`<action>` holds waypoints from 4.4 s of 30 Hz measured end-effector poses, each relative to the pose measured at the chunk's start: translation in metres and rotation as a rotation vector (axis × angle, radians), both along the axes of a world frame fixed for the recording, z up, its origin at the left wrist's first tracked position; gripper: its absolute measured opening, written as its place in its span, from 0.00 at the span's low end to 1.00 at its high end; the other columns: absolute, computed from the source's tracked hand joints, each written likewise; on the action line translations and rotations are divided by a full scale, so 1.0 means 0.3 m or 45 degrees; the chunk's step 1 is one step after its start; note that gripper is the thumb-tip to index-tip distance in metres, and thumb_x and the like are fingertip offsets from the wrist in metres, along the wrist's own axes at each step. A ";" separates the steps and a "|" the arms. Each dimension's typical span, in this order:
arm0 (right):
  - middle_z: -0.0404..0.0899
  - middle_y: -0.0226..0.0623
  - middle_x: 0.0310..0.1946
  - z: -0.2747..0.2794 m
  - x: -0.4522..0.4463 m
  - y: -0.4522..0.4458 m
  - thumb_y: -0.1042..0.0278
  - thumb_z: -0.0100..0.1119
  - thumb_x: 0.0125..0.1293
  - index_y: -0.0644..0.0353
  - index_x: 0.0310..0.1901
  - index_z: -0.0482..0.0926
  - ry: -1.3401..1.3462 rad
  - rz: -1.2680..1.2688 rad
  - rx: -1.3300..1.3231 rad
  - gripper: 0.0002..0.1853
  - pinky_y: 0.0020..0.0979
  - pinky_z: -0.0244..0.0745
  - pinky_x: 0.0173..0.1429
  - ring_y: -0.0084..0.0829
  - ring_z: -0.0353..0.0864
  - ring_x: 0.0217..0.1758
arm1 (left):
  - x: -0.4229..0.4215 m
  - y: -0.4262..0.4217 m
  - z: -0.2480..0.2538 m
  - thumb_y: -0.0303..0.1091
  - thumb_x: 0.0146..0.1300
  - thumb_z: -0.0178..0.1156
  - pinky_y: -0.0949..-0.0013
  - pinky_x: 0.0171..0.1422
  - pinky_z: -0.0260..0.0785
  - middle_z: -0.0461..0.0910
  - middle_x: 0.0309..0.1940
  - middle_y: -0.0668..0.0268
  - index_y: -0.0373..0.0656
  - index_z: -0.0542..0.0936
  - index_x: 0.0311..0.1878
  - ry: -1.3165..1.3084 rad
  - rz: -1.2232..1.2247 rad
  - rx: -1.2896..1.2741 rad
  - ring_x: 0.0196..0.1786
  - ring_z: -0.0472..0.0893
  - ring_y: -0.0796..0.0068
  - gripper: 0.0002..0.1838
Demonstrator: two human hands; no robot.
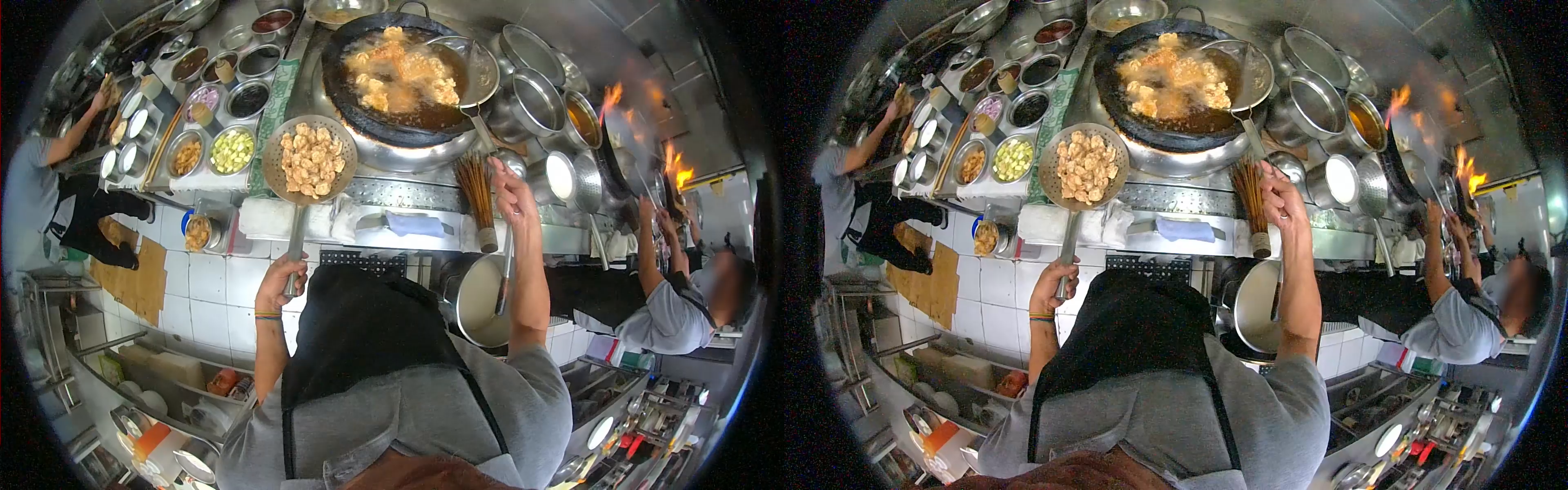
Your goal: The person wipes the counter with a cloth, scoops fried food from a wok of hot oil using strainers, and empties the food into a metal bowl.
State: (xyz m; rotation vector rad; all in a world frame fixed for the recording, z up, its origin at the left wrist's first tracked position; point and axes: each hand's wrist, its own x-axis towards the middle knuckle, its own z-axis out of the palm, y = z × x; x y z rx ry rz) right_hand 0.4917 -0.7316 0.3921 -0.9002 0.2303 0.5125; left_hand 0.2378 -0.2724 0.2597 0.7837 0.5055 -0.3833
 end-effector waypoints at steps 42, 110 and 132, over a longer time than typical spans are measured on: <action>0.71 0.28 0.24 0.202 0.135 0.267 0.77 0.48 0.71 0.62 0.66 0.64 -0.342 0.220 -0.612 0.22 0.23 0.54 0.10 0.16 0.59 0.12 | -0.003 0.011 0.014 0.28 0.62 0.62 0.70 0.18 0.65 0.72 0.23 0.69 0.39 0.72 0.51 -0.027 -0.006 -0.047 0.18 0.71 0.77 0.15; 0.68 0.26 0.26 0.083 0.039 0.094 0.79 0.43 0.73 0.54 0.62 0.65 0.169 0.418 -0.189 0.18 0.17 0.42 0.09 0.11 0.54 0.11 | -0.003 0.012 -0.002 0.28 0.62 0.63 0.72 0.18 0.66 0.72 0.24 0.69 0.39 0.73 0.51 0.013 -0.025 0.000 0.18 0.72 0.78 0.16; 0.66 0.25 0.23 0.025 -0.077 0.044 0.80 0.44 0.71 0.61 0.65 0.68 0.094 0.269 0.095 0.21 0.19 0.48 0.06 0.13 0.54 0.09 | -0.004 0.015 -0.005 0.29 0.61 0.62 0.73 0.18 0.65 0.71 0.24 0.70 0.38 0.71 0.53 -0.020 -0.024 -0.036 0.18 0.71 0.79 0.18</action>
